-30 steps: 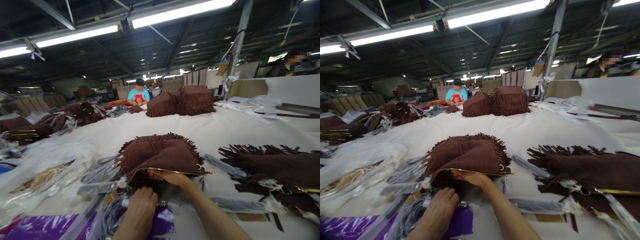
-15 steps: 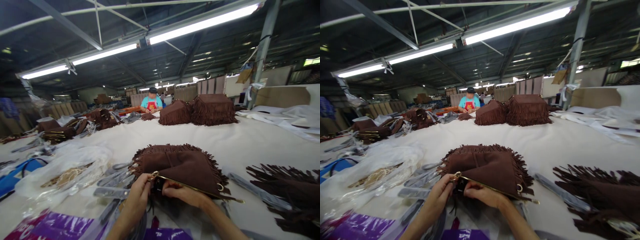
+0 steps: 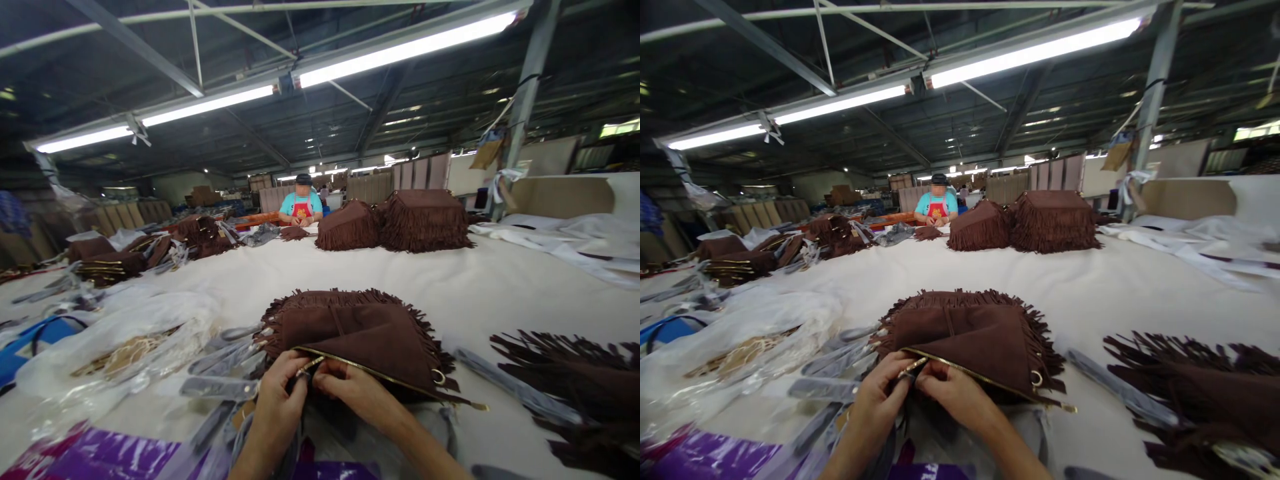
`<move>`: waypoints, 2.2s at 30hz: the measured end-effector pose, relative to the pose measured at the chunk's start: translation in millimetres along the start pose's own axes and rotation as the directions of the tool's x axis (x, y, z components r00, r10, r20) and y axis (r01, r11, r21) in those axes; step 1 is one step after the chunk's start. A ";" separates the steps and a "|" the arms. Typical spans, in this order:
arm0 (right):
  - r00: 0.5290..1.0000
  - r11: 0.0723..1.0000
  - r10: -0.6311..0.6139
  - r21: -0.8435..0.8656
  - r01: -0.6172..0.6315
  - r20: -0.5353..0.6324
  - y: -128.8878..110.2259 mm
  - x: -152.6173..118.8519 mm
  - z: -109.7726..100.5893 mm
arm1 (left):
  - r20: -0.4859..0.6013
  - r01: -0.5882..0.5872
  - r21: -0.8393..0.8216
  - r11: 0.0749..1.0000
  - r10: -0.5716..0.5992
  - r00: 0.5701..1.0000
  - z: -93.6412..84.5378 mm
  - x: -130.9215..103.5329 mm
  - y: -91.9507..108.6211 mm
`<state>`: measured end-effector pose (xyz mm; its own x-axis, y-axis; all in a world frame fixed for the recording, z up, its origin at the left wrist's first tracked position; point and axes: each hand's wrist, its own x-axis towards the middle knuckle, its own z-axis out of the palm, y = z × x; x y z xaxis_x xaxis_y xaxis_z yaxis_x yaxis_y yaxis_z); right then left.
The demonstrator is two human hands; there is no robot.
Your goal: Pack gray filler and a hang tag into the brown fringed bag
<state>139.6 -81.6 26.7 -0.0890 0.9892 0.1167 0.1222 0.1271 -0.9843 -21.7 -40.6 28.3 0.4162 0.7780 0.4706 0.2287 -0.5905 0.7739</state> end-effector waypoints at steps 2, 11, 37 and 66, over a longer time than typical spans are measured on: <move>1.000 1.000 -0.009 0.012 0.008 0.021 -0.7 -1.3 -1.7 | -0.006 0.007 -0.004 1.000 -0.007 1.000 0.0 -1.2 2.4; 0.990 0.989 -0.124 0.087 0.118 0.073 -2.9 -4.2 -4.8 | 0.014 0.016 -0.038 0.999 -0.015 1.000 2.0 -3.9 -6.6; 0.924 0.994 0.038 0.109 0.004 -0.380 21.0 0.4 -4.1 | 0.143 -0.058 0.361 0.931 0.006 0.990 -0.6 -20.1 -21.6; 0.977 0.970 -0.120 -0.230 0.078 -0.174 21.9 4.0 12.4 | 0.112 -0.201 0.352 0.914 0.172 0.979 1.5 -14.3 -40.3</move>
<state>129.7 -75.7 4.0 0.0706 0.9642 0.2555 0.3389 0.2177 -0.9153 -35.5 -28.2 -10.3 0.5452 0.6356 0.5466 0.4349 -0.7719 0.4637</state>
